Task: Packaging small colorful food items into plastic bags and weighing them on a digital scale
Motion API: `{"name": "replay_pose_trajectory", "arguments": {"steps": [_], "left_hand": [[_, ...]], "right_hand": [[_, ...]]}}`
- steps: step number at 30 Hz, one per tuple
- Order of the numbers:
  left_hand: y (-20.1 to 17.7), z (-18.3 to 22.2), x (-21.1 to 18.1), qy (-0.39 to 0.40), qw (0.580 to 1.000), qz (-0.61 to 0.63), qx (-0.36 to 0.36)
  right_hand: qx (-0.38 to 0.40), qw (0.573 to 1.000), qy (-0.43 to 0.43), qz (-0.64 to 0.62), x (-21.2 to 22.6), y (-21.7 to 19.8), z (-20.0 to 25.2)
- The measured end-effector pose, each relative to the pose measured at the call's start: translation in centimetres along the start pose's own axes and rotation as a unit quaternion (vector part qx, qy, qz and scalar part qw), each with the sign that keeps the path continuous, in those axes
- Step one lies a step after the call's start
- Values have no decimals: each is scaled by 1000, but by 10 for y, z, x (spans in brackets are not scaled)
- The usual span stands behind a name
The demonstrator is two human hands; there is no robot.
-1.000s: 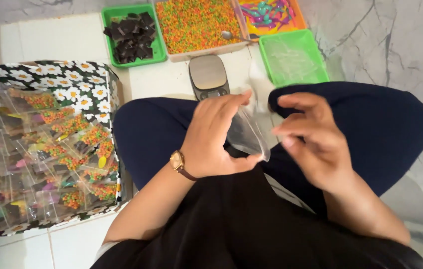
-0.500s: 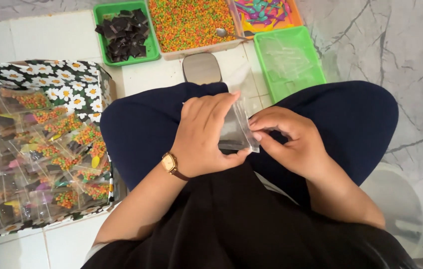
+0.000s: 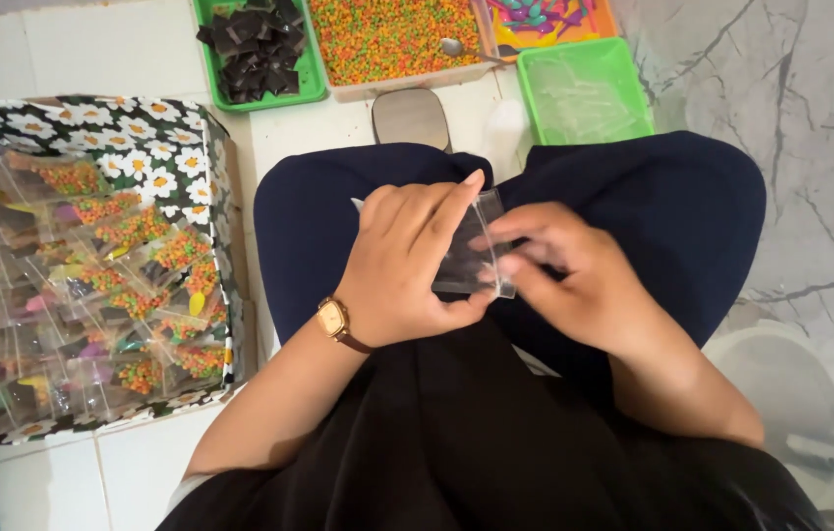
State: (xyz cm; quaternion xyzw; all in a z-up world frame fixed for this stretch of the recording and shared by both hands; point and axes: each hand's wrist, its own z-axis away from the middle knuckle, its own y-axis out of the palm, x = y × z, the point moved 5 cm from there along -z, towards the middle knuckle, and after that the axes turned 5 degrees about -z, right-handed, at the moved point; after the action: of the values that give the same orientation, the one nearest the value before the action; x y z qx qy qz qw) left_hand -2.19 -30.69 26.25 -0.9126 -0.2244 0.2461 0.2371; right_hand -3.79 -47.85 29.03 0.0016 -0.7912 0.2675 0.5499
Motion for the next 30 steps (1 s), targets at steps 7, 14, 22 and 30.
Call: {"name": "replay_pose_trajectory", "arguments": {"steps": [7,14,22,30], "left_hand": [[1,1,1,-16,1000,6,-5],[13,-20,16,-7,999,22,29],[51,-33,22,-8,998,26,57],[80,-51,16,23,995,11,97]], "right_hand": [[-4,996,23,-86,-30,-8,6],[-36,991,1,-126,-55,-19,-15],[-50,996,-29,-66,-84,-46,-31],[3,998,-38,-46,-103,-74,-32]]}}
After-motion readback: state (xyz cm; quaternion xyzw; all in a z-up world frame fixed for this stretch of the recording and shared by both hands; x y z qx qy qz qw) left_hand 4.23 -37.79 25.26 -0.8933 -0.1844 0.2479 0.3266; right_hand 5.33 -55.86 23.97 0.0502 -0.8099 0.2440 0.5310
